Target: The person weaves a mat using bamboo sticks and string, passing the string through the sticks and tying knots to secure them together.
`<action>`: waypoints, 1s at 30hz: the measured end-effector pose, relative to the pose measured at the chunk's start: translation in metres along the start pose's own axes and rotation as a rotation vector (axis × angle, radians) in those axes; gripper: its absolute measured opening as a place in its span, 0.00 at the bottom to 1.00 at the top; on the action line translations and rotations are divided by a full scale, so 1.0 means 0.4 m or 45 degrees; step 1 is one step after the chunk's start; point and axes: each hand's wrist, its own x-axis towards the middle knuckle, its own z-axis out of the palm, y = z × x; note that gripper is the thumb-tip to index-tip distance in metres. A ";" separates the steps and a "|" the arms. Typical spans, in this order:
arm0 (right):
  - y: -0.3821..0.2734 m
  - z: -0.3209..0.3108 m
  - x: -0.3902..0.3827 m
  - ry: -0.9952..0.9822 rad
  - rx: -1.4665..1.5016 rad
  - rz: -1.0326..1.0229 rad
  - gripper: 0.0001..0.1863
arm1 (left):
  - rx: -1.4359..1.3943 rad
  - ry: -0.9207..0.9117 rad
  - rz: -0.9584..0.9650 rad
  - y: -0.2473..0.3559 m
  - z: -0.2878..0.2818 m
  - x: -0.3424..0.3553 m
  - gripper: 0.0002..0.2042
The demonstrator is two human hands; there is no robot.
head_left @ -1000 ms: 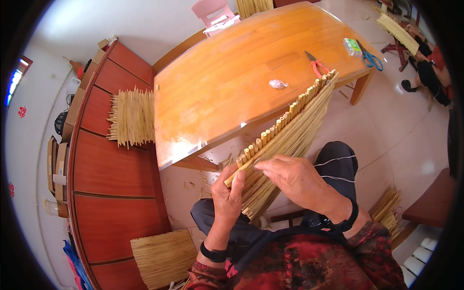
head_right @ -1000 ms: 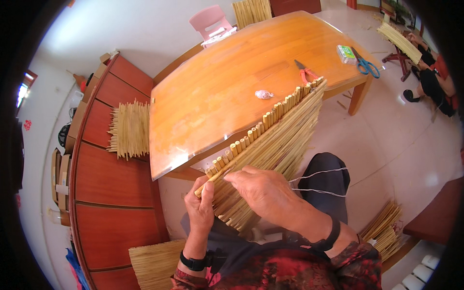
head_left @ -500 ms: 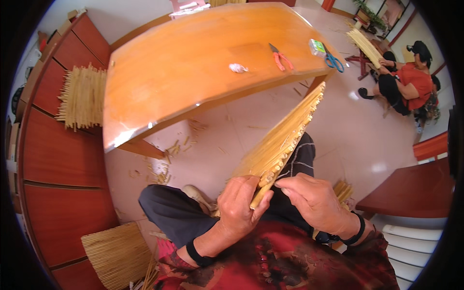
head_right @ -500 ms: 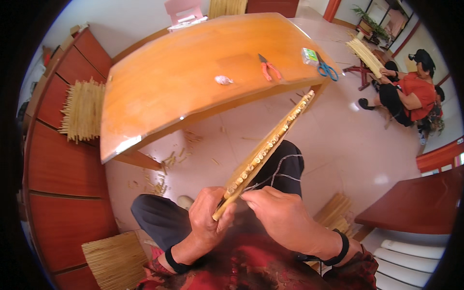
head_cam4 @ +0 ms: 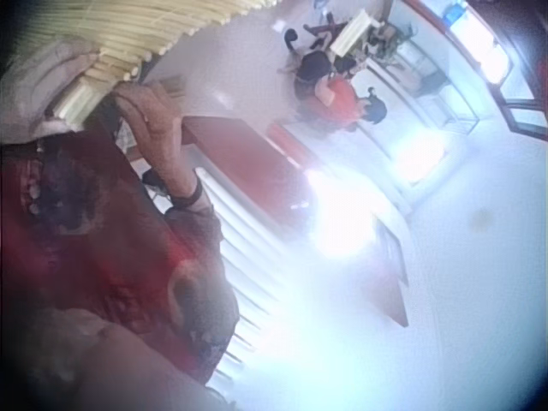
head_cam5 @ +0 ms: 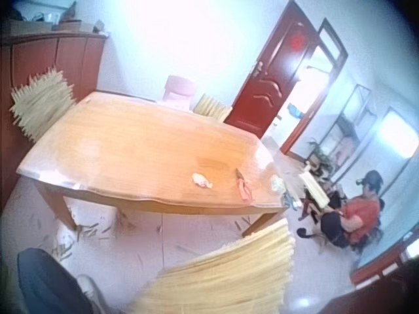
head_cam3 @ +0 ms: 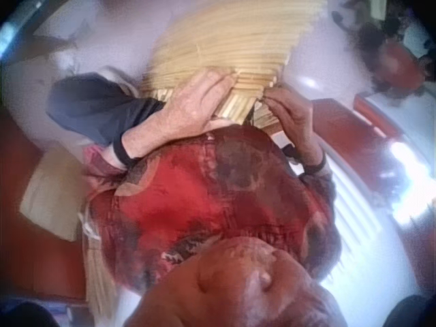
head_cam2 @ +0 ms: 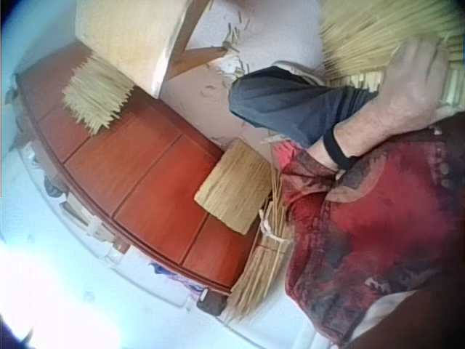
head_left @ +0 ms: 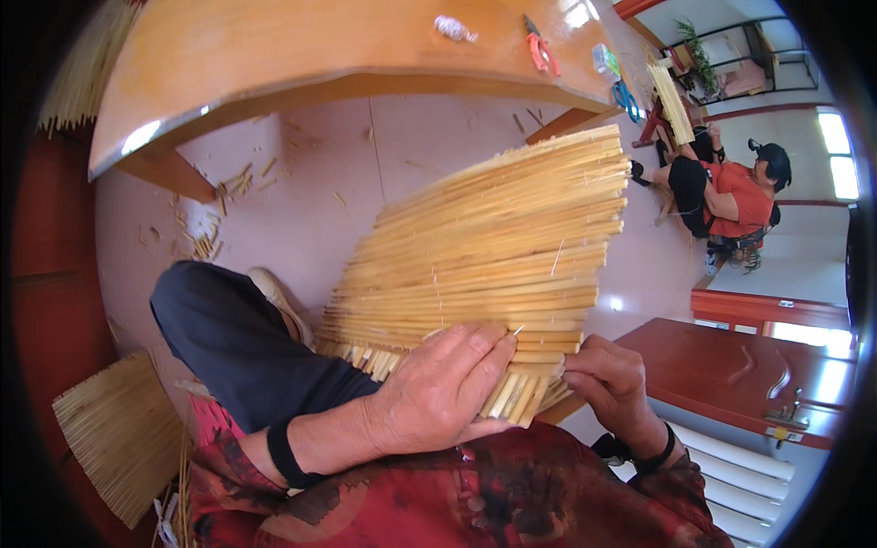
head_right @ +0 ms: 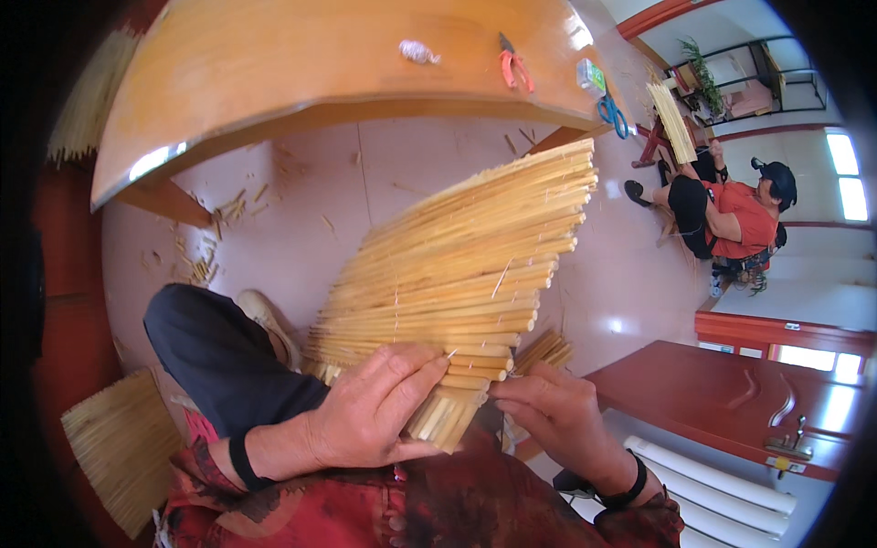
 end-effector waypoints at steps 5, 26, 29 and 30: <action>-0.003 -0.002 0.003 -0.081 -0.104 -0.065 0.11 | -0.074 -0.088 0.045 -0.021 0.005 -0.029 0.33; 0.023 0.025 0.000 -0.009 -0.090 -0.132 0.15 | 0.198 -0.090 -0.112 0.016 0.018 -0.029 0.31; 0.027 0.036 -0.012 0.045 -0.041 -0.175 0.14 | 0.239 -0.034 -0.077 0.012 0.040 -0.038 0.30; 0.033 0.039 -0.015 0.051 0.010 -0.140 0.14 | 0.248 -0.040 -0.073 0.013 0.040 -0.038 0.30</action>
